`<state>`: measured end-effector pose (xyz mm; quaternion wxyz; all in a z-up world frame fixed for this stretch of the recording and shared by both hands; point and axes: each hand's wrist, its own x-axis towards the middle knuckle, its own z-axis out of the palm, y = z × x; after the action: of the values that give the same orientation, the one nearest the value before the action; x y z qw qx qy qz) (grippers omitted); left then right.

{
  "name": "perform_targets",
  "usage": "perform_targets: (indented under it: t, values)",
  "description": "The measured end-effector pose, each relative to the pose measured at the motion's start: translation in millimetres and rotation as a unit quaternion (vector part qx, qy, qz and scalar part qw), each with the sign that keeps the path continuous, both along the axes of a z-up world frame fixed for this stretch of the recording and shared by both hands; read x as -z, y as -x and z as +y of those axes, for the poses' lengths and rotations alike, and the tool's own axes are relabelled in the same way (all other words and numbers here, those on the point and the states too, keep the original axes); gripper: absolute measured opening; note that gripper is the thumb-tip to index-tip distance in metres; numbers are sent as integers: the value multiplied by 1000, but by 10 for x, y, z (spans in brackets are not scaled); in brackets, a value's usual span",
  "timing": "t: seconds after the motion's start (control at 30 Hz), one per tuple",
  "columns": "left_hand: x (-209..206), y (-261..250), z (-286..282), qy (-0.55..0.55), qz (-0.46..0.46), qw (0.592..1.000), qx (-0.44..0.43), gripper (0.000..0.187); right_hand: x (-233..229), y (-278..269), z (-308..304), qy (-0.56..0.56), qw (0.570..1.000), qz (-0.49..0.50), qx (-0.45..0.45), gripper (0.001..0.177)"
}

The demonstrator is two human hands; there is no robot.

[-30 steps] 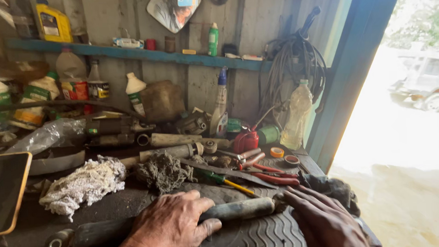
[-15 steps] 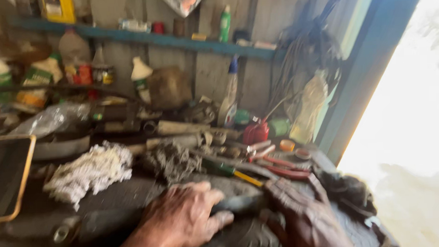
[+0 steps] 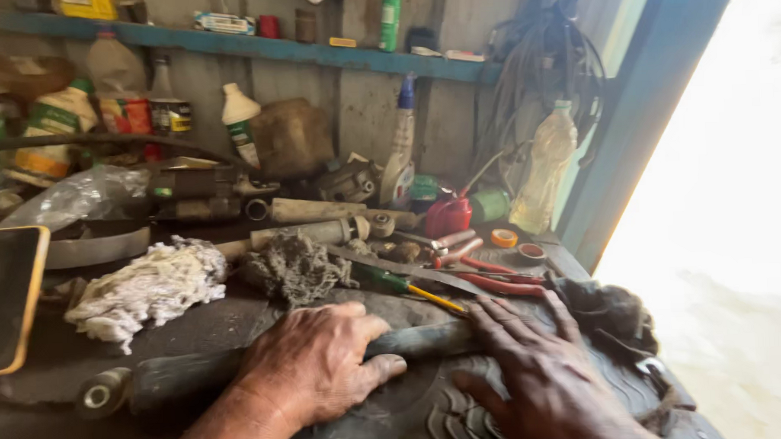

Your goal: The person cleans a shock absorber by hand and with a cloth on a workbench, then wipes down several tools.

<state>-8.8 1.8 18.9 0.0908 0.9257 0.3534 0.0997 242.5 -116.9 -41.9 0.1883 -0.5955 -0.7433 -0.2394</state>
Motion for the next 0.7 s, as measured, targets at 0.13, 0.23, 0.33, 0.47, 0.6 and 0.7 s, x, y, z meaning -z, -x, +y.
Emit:
perform_targets:
  t: [0.13, 0.23, 0.33, 0.47, 0.6, 0.7]
  values:
    - [-34, -32, -4, -24, 4, 1000, 12, 50, 157, 160, 177, -29, 994, -16, -108, 78]
    - [-30, -56, -4, -13, 5, 1000, 3, 52, 103, -164, 105, 22, 994, 5, -104, 69]
    - [28, -10, -7, -9, 2, 1000, -2, 51, 140, -277, 22, 36, 999, -6, -12, 76]
    - [-29, -33, 3, -1, 14, 1000, -7, 50, 243, -70, 130, -37, 995, -90, -22, 94]
    - [-72, -90, -3, 14, 60, 997, -48, 52, 315, 227, 169, 30, 993, -73, -91, 77]
    - [-44, -55, 43, 16, 34, 999, -13, 57, 75, -95, 2, 117, 975, 132, -132, 81]
